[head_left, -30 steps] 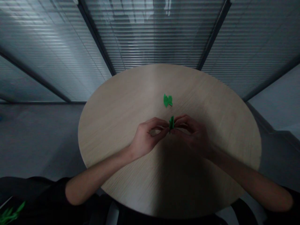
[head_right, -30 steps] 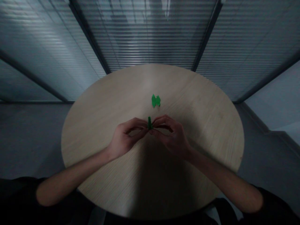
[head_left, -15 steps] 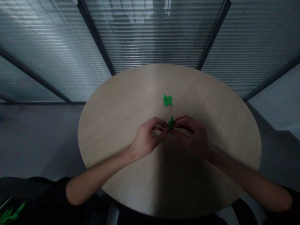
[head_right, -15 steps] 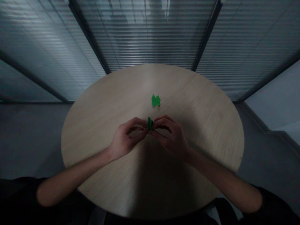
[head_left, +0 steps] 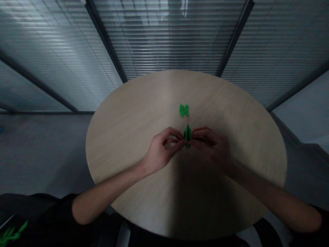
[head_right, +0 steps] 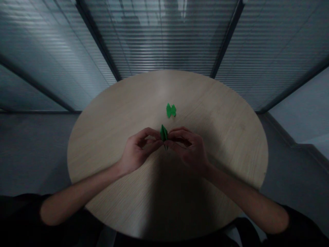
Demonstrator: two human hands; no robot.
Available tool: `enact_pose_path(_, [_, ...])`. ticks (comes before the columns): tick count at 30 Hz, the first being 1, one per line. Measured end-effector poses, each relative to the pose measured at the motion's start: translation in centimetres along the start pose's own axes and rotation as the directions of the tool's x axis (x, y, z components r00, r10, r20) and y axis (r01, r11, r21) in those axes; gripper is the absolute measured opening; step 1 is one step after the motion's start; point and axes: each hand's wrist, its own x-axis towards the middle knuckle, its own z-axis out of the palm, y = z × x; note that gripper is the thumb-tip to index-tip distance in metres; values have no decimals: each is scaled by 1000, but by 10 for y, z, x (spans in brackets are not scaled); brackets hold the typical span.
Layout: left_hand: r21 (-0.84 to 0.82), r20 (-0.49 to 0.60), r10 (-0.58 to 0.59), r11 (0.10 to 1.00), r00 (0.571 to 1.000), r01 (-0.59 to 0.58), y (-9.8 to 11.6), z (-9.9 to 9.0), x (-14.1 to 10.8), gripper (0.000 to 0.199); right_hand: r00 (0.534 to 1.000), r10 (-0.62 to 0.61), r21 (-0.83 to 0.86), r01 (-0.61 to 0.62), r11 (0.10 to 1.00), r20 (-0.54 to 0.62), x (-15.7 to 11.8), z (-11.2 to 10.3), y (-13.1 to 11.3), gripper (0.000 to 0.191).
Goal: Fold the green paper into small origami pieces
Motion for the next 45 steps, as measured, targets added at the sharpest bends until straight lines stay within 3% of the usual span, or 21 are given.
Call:
enact_pose_path(10, [13, 18, 22, 1000, 1000, -22, -2, 1, 0, 6, 1000, 23, 10, -23, 1000, 12, 0, -1, -1, 11])
enact_pose_path(19, [-162, -1, -60, 985, 998, 59, -3, 4, 1, 17, 998, 14, 36, -16, 999, 58, 0, -1, -1, 11])
enact_pose_path(25, [-108, 63, -132, 984, 989, 139, -1, 4, 1, 21, 999, 8, 37, -10, 999, 51, -2, 0, 3, 12])
enact_pose_path(30, [-59, 51, -82, 995, 995, 85, -1, 4, -1, 12, 999, 7, 40, -9, 999, 40, -2, 2, 4, 14])
enact_pose_path(34, [-9, 40, -76, 997, 996, 76, -2, 2, -2, 12, 998, 44, 56, -47, 997, 40, -2, 2, 5, 16])
enact_pose_path(39, [10, 132, -177, 984, 975, 177, -4, 2, -1, 21, 987, 145, 99, -151, 984, 68, -1, 1, 5, 19])
enact_pose_path(45, [-17, 186, -179, 983, 966, 185, -4, 1, -3, 21, 967, 216, 104, -230, 968, 135, 3, -2, 2, 18])
